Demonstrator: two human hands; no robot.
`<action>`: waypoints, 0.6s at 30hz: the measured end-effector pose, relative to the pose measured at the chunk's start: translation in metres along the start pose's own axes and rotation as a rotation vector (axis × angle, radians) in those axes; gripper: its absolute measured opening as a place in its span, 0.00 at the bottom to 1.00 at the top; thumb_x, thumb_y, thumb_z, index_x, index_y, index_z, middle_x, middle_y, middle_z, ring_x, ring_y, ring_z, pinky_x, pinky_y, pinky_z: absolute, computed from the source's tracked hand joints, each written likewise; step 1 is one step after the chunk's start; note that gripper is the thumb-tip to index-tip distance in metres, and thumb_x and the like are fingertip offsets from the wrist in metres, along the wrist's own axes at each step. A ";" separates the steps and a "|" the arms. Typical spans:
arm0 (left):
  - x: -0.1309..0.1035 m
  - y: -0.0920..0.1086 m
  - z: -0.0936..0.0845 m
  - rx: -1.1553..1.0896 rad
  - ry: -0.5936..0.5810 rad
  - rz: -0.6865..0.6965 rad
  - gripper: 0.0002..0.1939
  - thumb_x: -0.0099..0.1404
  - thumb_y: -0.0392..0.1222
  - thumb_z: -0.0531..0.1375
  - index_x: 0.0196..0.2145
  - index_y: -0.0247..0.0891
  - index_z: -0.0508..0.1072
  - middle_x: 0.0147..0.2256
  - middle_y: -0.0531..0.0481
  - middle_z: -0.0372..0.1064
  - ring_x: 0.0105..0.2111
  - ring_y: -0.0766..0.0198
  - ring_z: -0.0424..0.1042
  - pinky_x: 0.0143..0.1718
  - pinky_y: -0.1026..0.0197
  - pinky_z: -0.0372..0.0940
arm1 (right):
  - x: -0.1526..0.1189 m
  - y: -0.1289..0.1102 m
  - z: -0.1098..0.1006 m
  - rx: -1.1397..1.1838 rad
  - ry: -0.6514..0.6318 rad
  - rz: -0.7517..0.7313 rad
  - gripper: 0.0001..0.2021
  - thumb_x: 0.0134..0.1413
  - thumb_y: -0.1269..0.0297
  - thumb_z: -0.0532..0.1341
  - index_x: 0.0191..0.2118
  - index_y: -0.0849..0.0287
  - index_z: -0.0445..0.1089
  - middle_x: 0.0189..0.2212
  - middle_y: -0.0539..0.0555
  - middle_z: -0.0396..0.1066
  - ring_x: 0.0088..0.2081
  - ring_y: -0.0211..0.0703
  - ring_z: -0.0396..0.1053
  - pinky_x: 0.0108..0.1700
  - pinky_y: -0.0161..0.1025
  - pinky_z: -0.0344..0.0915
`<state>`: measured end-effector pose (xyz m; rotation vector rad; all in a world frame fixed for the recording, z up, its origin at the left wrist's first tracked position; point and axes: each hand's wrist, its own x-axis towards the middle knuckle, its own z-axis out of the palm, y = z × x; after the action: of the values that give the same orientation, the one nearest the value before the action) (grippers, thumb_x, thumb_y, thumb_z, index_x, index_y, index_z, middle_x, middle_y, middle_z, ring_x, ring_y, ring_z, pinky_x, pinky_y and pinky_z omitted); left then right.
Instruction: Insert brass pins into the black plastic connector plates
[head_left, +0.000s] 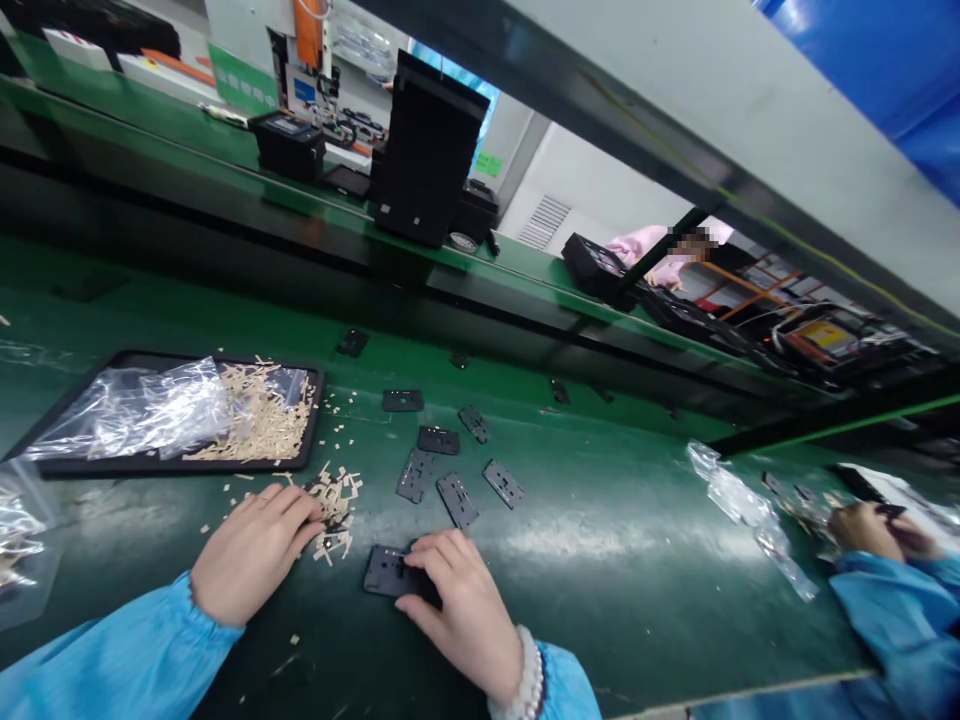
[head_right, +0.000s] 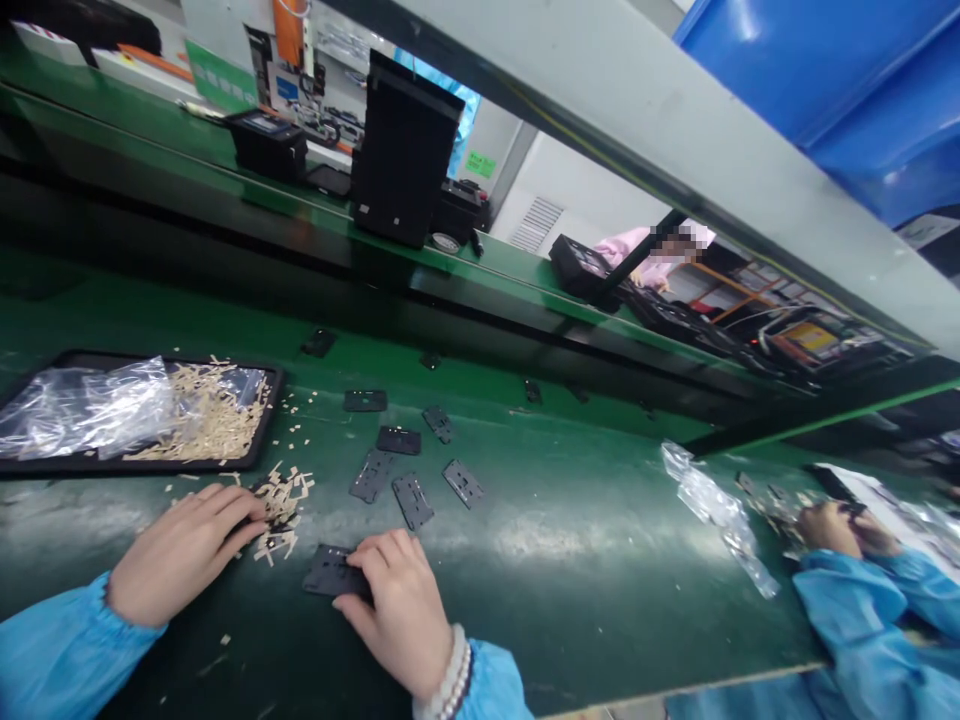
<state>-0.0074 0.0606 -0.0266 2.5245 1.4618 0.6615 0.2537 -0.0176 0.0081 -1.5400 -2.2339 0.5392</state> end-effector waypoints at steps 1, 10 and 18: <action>-0.001 -0.001 0.000 -0.003 0.006 -0.001 0.25 0.72 0.54 0.46 0.29 0.43 0.77 0.30 0.48 0.77 0.30 0.53 0.75 0.30 0.52 0.65 | -0.001 -0.001 0.005 -0.005 0.010 0.015 0.18 0.46 0.72 0.74 0.42 0.58 0.72 0.42 0.57 0.76 0.44 0.55 0.72 0.47 0.53 0.70; -0.011 -0.011 -0.012 -0.089 0.065 0.015 0.31 0.73 0.57 0.40 0.42 0.45 0.81 0.38 0.48 0.81 0.36 0.57 0.79 0.38 0.59 0.71 | 0.035 -0.041 0.007 0.267 0.230 -0.054 0.05 0.57 0.72 0.67 0.39 0.58 0.74 0.36 0.55 0.77 0.40 0.47 0.74 0.44 0.41 0.70; -0.010 0.002 -0.031 -0.431 0.011 -0.291 0.20 0.65 0.53 0.52 0.51 0.46 0.72 0.35 0.52 0.80 0.36 0.57 0.80 0.36 0.60 0.73 | 0.089 -0.068 0.032 0.277 0.103 0.006 0.04 0.58 0.72 0.65 0.35 0.56 0.77 0.34 0.52 0.79 0.38 0.44 0.76 0.43 0.36 0.69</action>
<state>-0.0241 0.0485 -0.0013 1.9455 1.4614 0.8332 0.1538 0.0410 0.0224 -1.4003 -1.9829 0.7201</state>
